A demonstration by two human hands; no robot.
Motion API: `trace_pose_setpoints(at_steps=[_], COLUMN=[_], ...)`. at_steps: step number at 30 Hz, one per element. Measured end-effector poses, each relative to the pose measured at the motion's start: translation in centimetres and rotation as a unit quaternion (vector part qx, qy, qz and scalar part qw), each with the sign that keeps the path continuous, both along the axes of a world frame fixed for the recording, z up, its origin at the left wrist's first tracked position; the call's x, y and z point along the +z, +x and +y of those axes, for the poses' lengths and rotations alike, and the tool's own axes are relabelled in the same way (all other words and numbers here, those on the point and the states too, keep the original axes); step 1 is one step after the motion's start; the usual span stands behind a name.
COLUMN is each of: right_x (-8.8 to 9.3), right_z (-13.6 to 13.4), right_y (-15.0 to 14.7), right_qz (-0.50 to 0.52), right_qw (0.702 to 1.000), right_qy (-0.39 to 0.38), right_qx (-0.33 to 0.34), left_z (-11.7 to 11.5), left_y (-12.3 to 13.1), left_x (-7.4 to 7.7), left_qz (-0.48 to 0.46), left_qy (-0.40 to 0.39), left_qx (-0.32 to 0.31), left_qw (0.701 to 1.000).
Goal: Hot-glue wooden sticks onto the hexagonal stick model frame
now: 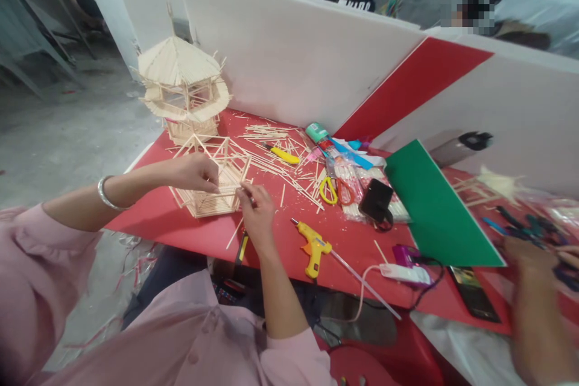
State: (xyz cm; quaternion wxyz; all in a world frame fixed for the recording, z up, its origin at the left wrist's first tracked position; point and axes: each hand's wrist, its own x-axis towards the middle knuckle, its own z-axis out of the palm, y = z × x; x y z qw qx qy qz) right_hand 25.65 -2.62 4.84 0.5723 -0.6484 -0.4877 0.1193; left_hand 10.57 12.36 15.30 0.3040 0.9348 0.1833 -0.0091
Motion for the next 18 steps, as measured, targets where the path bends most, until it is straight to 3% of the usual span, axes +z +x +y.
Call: trace_pose_setpoints(at_steps=[6,10,14,18], right_x=[0.7,1.1,-0.5,-3.2], right_z=[-0.2,-2.2,-5.6,-8.1], right_y=[-0.2,0.1,0.2,-0.7], right_qz=[-0.005,-0.038,-0.09,-0.179], right_qw=[1.0,0.998,0.991,0.966], right_qy=[-0.006,-0.024,-0.082,-0.174], right_qx=[0.002,-0.031,-0.051,-0.073], left_z=[0.2,-2.1,-6.7,-10.8], left_y=[-0.1,-1.3,-3.5,-4.2], left_x=[-0.2,0.9,0.8,-3.0], left_qz=[-0.012,-0.115,-0.177,-0.154], left_qy=[0.001,0.033,-0.082,-0.263], left_qx=[-0.013,0.033,0.07,0.094], left_qw=[1.0,0.992,0.978,0.948])
